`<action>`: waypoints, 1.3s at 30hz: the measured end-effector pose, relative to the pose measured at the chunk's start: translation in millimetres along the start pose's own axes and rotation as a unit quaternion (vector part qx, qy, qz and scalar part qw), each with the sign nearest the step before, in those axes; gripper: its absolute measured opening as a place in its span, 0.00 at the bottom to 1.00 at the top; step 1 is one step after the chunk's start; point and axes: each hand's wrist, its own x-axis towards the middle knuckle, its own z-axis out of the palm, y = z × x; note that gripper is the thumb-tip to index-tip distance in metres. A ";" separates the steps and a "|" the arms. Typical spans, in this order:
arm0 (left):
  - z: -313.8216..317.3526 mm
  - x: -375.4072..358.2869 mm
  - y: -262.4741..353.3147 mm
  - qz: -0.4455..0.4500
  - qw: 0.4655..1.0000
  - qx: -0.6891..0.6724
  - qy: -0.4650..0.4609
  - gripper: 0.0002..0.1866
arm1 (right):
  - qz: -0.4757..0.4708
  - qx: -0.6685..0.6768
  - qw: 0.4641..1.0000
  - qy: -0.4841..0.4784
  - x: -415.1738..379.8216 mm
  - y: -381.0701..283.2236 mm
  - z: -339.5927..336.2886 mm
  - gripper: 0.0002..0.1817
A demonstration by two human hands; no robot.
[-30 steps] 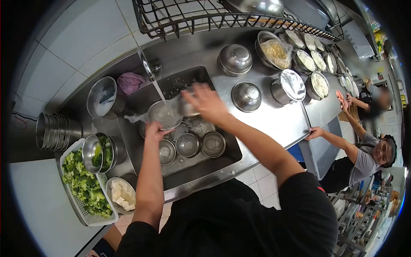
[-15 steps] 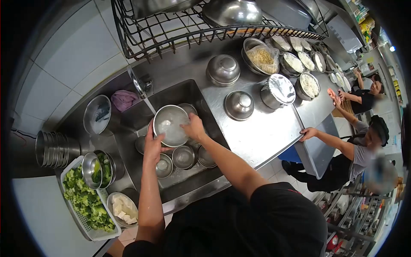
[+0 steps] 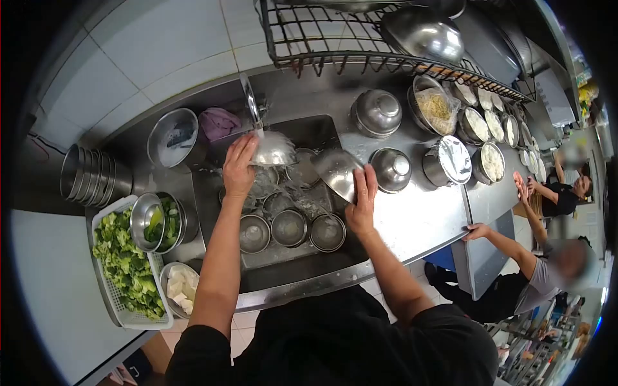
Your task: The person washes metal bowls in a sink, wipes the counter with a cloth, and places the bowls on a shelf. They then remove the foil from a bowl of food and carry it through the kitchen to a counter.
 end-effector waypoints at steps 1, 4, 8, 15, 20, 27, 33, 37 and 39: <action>-5.1 1.0 5.5 0.038 0.999 0.028 0.015 0.36 | 0.051 0.030 0.998 0.014 -10.2 -2.2 11.4 0.45; 11.2 -37.5 -7.5 -0.287 0.953 0.008 -0.095 0.31 | 0.383 0.499 0.777 -0.027 -34.4 -19.6 96.5 0.36; 3.5 -76.9 14.0 -0.685 0.653 -0.310 -0.092 0.29 | 0.582 0.528 0.580 -0.215 -21.1 -54.2 163.4 0.47; 93.7 -169.1 -62.7 -0.580 0.647 -0.451 -0.203 0.32 | -0.108 -0.154 0.972 -0.143 157.0 -18.3 36.2 0.49; 178.6 -302.8 -95.8 -0.326 0.795 0.225 -0.460 0.32 | -0.213 -0.597 0.765 -0.113 226.4 55.2 -11.1 0.44; 171.1 -308.6 -73.2 -0.410 0.826 0.050 -0.383 0.29 | -0.106 -0.278 0.918 -0.262 104.4 65.5 35.5 0.32; 55.7 -126.9 -3.4 -0.603 0.729 -0.282 -0.160 0.45 | 0.258 -0.011 0.904 -0.340 -30.6 36.3 173.8 0.43; -3.2 -61.0 2.1 -0.585 0.645 -0.472 -0.138 0.43 | 0.383 0.178 0.801 -0.424 21.4 20.9 198.3 0.44; -1.8 -64.1 -31.0 -0.586 0.607 -0.530 -0.088 0.39 | 0.471 0.396 0.680 -0.399 19.5 3.7 201.1 0.42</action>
